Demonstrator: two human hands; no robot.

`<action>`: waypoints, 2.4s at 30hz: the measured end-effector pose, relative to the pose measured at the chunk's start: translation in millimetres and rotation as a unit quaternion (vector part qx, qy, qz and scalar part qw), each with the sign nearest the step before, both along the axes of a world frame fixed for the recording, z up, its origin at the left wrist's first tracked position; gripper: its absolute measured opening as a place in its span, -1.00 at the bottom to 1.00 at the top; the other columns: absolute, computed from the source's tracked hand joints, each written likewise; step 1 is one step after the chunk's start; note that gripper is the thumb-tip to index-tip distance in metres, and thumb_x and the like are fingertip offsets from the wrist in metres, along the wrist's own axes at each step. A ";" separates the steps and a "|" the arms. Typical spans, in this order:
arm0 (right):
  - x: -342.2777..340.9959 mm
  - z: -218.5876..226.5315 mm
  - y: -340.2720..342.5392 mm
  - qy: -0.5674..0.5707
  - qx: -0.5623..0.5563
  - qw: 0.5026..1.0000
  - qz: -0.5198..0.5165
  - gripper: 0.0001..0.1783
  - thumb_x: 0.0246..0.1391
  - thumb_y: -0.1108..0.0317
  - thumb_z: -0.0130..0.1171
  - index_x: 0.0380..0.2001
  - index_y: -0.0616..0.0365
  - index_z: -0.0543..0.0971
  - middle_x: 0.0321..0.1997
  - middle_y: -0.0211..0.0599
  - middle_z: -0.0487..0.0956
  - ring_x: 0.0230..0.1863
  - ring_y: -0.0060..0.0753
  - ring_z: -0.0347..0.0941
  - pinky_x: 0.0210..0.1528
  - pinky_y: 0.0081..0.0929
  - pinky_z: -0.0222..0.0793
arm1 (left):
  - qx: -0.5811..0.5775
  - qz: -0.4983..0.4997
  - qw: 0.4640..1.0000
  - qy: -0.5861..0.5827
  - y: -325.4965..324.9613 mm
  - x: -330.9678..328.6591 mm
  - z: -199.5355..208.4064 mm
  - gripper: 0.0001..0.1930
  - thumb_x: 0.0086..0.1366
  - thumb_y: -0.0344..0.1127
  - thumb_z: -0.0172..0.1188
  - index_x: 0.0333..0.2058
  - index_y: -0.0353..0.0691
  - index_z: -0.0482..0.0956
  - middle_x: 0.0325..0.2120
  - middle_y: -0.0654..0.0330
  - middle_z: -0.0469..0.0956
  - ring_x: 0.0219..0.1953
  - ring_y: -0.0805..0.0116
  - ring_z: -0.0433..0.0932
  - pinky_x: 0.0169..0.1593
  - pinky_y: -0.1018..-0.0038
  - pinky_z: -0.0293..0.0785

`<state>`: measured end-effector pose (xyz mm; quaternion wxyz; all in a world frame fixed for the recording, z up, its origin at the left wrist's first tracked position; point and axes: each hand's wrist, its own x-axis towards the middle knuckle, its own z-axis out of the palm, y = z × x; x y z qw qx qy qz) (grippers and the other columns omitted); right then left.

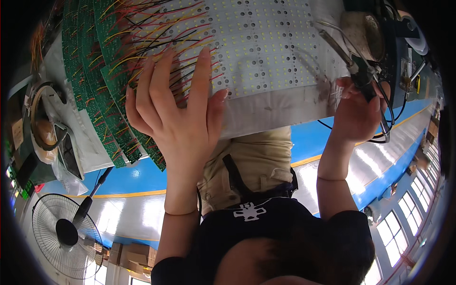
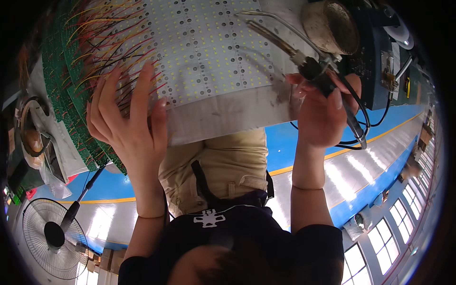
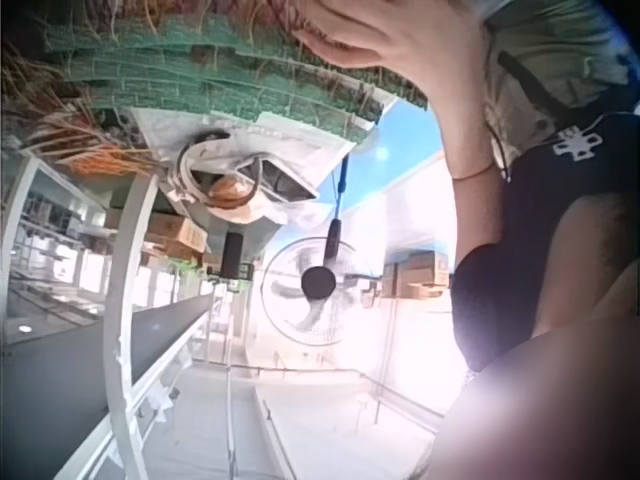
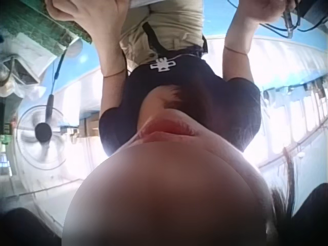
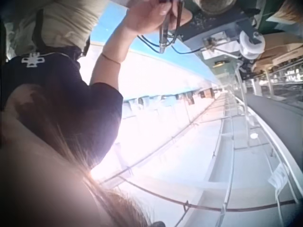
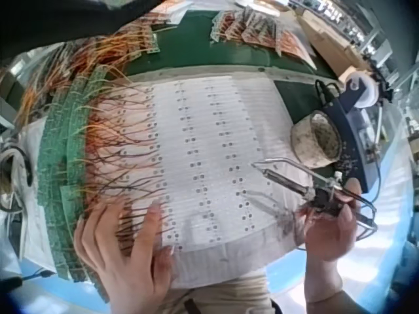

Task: The person solders colored wires onto individual LEDs on a large LED circuit board using a soldering iron and solder.

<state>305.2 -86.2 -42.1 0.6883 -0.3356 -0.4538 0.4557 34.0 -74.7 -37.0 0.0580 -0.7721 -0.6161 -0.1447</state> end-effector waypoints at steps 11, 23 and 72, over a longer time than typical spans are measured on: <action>41.3 8.7 -28.0 -0.208 0.014 0.925 -0.316 -0.81 0.02 0.42 0.11 -0.39 0.27 0.33 -0.40 -0.01 0.54 -0.45 -0.16 0.54 -0.39 -0.43 0.41 | 0.027 -0.005 0.999 0.031 0.0 -4.9 -0.3 -0.61 0.27 -0.01 -0.06 0.04 0.16 0.49 0.09 0.15 0.29 0.15 0.11 0.21 0.20 0.07 -0.01; 41.8 5.4 -35.9 -0.070 0.062 0.967 -0.237 -0.78 0.17 0.31 -0.09 -0.27 0.27 0.40 -0.39 -0.04 0.53 -0.41 -0.26 0.43 -0.20 -0.18 0.34 | 0.264 -0.067 0.952 -0.141 -18.8 -20.2 3.8 -0.75 0.15 -0.34 0.11 -0.17 -0.14 0.54 -0.11 0.12 0.43 -0.12 0.17 0.42 -0.04 0.30 0.35; -54.2 -9.7 18.8 0.108 -0.112 0.988 0.008 -0.58 0.24 0.19 -0.23 -0.21 0.33 0.51 -0.55 -0.28 0.42 -0.56 -0.46 0.21 -0.57 -0.51 0.11 | -0.011 0.030 0.999 0.043 -31.4 -67.3 51.7 -0.81 -0.12 -0.29 0.35 -0.48 0.02 0.53 -0.15 0.34 0.42 -0.08 0.21 0.33 -0.01 0.29 0.13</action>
